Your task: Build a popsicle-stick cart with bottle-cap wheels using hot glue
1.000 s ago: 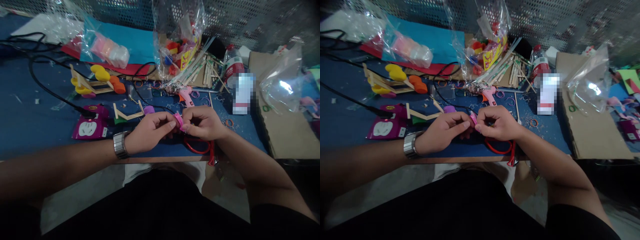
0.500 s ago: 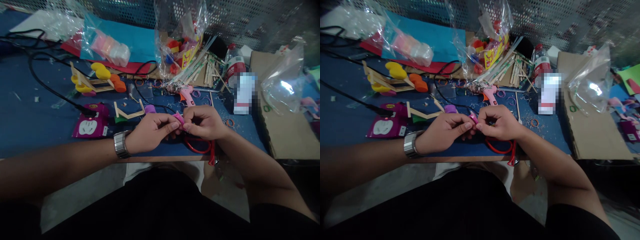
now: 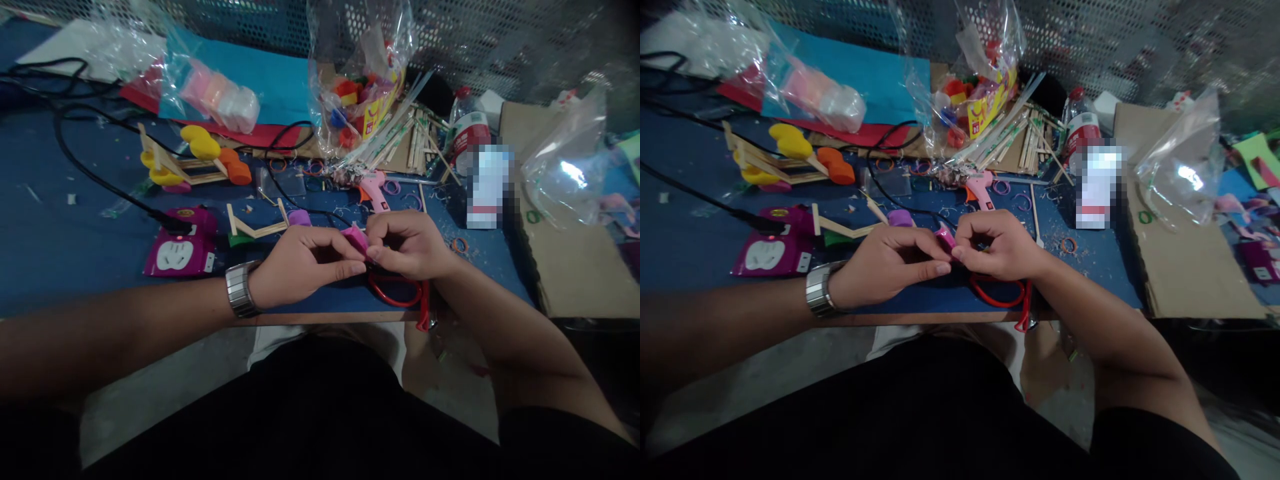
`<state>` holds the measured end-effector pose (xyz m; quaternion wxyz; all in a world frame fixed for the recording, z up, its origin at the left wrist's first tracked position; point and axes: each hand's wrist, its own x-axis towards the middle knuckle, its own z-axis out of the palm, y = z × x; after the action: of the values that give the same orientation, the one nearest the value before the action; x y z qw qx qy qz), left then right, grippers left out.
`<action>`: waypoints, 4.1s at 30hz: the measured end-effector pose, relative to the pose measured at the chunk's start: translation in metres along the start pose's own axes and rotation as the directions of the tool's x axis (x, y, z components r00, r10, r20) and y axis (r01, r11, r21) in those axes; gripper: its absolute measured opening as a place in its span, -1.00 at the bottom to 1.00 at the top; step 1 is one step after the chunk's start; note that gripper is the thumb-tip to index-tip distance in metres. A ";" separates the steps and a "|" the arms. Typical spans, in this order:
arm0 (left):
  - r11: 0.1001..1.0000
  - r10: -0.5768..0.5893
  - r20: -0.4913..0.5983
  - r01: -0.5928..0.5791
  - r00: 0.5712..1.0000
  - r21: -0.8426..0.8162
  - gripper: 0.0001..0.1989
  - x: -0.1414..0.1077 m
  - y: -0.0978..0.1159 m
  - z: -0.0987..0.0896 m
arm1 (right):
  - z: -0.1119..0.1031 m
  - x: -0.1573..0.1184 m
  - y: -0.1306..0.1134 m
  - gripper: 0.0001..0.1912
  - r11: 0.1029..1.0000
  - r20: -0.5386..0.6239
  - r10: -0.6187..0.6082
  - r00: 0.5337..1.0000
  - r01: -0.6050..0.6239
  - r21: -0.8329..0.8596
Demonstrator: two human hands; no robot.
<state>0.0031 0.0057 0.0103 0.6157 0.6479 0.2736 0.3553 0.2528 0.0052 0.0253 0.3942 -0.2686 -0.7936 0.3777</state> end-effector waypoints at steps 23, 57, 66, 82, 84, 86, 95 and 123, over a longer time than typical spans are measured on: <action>1.000 0.015 0.045 -0.016 0.999 0.007 -0.32 -0.001 0.007 0.000 | 0.000 0.001 -0.001 -0.64 1.000 0.001 0.000 1.000 0.000 0.015; 0.994 -0.008 0.095 -0.003 0.995 0.111 -0.40 -0.002 0.009 0.002 | 0.011 -0.001 -0.008 -0.68 0.965 0.108 -0.140 0.984 0.160 -0.207; 0.990 0.050 0.101 -0.063 0.994 0.124 -0.38 -0.001 0.010 0.003 | 0.005 0.000 -0.008 -0.69 0.968 0.124 -0.117 0.985 0.141 -0.207; 0.997 0.001 0.033 -0.004 0.999 0.082 -0.50 -0.003 0.004 0.003 | 0.007 -0.001 -0.008 -0.69 0.967 0.117 -0.125 0.985 0.148 -0.206; 0.994 -0.028 0.019 0.026 0.999 0.102 -0.54 -0.003 0.004 0.002 | 0.008 -0.002 -0.008 -0.70 0.956 0.134 -0.138 0.981 0.167 -0.242; 0.989 -0.037 0.021 0.034 0.999 0.144 -0.57 -0.003 0.006 0.002 | 0.009 -0.003 -0.009 -0.71 0.939 0.157 -0.150 0.976 0.190 -0.286; 0.989 0.015 -0.012 -0.013 1.000 0.147 -0.65 -0.003 0.011 0.001 | 0.008 -0.003 -0.013 -0.77 0.893 0.184 -0.147 0.972 0.211 -0.397; 0.983 0.153 0.073 -0.159 0.986 0.091 -0.66 -0.006 0.006 0.003 | 0.003 -0.001 -0.010 -0.82 0.973 0.104 -0.136 0.985 0.152 -0.175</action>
<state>0.0015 -0.0014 0.0157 0.5625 0.7079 0.2183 0.3671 0.2492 -0.0023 0.0321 0.3578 -0.2277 -0.8594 0.2857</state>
